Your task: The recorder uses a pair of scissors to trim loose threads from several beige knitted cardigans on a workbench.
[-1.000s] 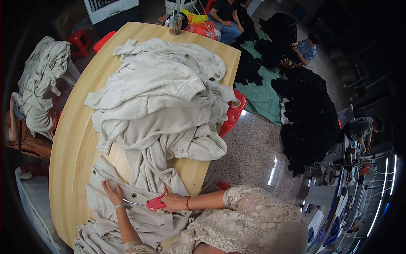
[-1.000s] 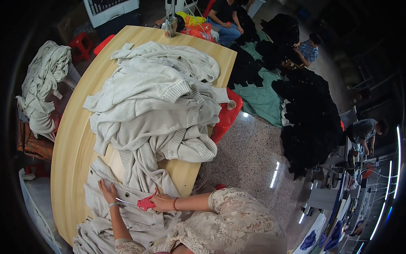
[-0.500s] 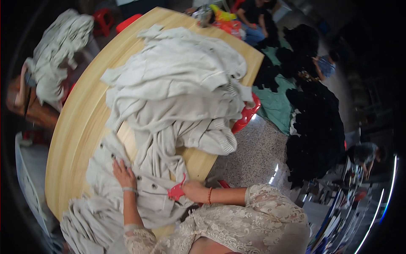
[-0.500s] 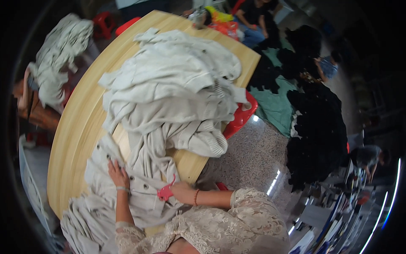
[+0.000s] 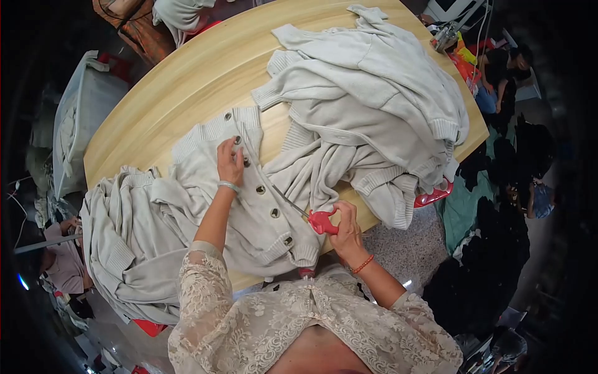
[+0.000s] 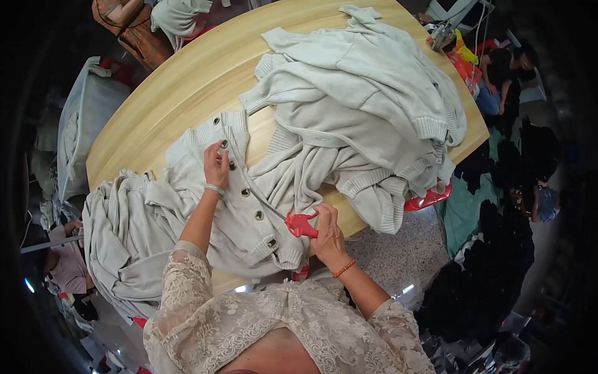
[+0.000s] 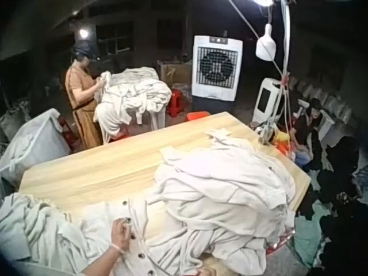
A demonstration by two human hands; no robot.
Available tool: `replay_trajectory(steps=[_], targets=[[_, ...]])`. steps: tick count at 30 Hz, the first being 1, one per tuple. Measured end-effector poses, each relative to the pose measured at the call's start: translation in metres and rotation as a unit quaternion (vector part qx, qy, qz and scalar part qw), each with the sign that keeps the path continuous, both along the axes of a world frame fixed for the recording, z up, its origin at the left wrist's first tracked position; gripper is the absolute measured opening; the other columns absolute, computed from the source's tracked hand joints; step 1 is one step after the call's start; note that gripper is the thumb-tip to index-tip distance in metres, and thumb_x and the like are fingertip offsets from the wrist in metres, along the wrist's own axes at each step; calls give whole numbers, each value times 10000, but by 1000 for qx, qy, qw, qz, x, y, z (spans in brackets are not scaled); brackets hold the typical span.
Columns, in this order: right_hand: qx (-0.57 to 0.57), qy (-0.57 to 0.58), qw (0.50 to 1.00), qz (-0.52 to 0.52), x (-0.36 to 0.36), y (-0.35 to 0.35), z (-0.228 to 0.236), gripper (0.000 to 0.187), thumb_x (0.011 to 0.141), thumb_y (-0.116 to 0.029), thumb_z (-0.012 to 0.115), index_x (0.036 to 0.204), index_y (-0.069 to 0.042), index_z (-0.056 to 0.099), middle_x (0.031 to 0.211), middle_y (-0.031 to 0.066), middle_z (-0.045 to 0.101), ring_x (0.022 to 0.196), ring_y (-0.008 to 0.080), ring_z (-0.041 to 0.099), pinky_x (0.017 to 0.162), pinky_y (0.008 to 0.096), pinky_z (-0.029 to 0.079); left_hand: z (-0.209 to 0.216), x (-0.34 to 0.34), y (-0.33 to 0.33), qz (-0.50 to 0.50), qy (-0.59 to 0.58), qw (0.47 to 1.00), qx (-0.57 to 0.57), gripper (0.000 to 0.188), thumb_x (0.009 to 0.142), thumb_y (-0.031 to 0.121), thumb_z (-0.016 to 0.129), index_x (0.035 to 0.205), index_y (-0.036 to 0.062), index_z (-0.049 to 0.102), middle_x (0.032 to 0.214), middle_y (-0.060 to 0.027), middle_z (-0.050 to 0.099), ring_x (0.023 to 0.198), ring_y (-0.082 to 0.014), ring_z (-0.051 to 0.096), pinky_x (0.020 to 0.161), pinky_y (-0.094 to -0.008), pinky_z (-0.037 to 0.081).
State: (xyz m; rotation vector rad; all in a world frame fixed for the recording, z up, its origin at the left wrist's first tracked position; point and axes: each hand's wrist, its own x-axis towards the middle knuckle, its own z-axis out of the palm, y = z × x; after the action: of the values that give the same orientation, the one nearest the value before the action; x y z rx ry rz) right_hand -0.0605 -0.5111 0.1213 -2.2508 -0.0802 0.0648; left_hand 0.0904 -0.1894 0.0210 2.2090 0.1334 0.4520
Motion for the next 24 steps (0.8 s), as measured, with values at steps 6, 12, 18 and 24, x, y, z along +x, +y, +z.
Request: replay_trajectory(steps=[6, 12, 18, 24], targets=[[6, 62, 995, 76, 9, 31, -5, 372, 755, -76, 635, 1119, -102, 566, 1054, 111, 591, 1003, 315, 587, 819, 388, 495, -53, 66, 71, 53, 16, 992, 115, 395, 860, 174, 624, 1230, 50, 564, 1052, -130, 595, 800, -203, 608, 719, -333, 508], [-128, -31, 983, 127, 36, 48, -4, 295, 790, -51, 521, 1084, -65, 493, 983, 110, 558, 966, 306, 526, 760, 404, 465, -53, 96, 64, -15, 99, 981, 167, 454, 856, 176, 608, 1274, 20, 525, 1252, -200, 539, 1149, -355, 506, 983, -410, 403], [-131, 3, 985, 114, 76, 68, -11, 259, 815, -58, 480, 1072, -23, 480, 893, 159, 564, 896, 330, 552, 780, 436, 446, -58, 69, 14, -19, 90, 953, 289, 640, 891, 264, 545, 1473, 153, 301, 1499, -43, 358, 1249, -335, 420, 1022, -480, 326], [-137, 67, 975, 164, 110, 104, -18, 303, 870, -79, 441, 1154, 23, 462, 1016, 209, 622, 985, 346, 585, 833, 424, 446, -49, 56, 15, -20, 61, 966, 250, 637, 890, 255, 555, 1465, 129, 311, 1500, -65, 352, 1329, -313, 357, 1070, -465, 254]])
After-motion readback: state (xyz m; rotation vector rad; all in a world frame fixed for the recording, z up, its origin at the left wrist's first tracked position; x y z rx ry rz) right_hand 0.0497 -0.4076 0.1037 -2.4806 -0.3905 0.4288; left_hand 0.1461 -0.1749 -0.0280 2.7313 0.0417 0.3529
